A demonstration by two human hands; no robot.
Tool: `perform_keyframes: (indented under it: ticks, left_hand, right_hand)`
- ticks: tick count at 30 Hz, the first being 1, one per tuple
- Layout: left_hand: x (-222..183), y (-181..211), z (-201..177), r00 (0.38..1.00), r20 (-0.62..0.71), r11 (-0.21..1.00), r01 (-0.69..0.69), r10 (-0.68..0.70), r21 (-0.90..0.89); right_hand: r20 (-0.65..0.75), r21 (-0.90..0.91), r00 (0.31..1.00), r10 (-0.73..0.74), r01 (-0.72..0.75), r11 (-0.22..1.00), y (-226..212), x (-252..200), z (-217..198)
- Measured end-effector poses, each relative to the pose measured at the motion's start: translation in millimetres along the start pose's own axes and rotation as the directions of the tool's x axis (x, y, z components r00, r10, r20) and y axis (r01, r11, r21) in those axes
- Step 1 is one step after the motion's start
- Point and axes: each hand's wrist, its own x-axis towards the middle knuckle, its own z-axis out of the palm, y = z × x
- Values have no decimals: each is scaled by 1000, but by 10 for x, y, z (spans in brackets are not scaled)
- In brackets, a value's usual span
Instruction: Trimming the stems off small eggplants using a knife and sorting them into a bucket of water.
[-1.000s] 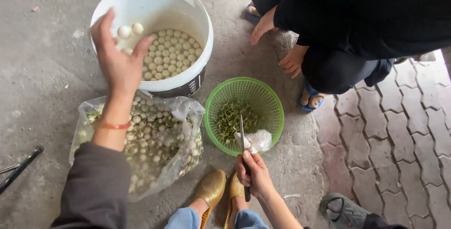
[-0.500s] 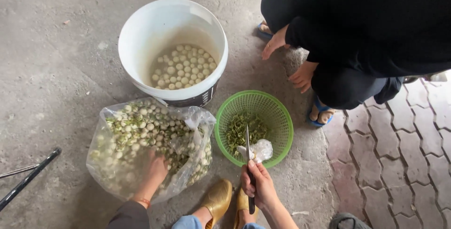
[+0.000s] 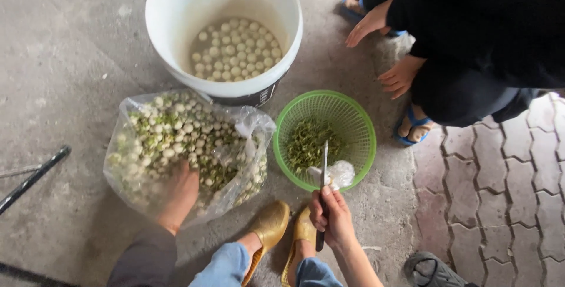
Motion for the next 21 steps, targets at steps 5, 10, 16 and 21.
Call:
perform_keyframes:
  ticks: [5,10,16,21]
  left_hand:
    - [506,-360,364,985,139,991,93,-106,96]
    - [611,-449,437,954,256,985,131,-157,115]
    - [302,-470,90,985,157,985,-90,66,150]
    - [61,-365,-323,922,-373,987,-141,104,-74]
  right_hand:
    - [125,-6,990,-73,74,997,-71,-12,-27]
    - [67,-24,995,-68,70,997,150,44,-300]
    - [31,-6,994,-108,108,994,-17,15,54]
    - [39,-14,995,-95,96,995,325,145,-348]
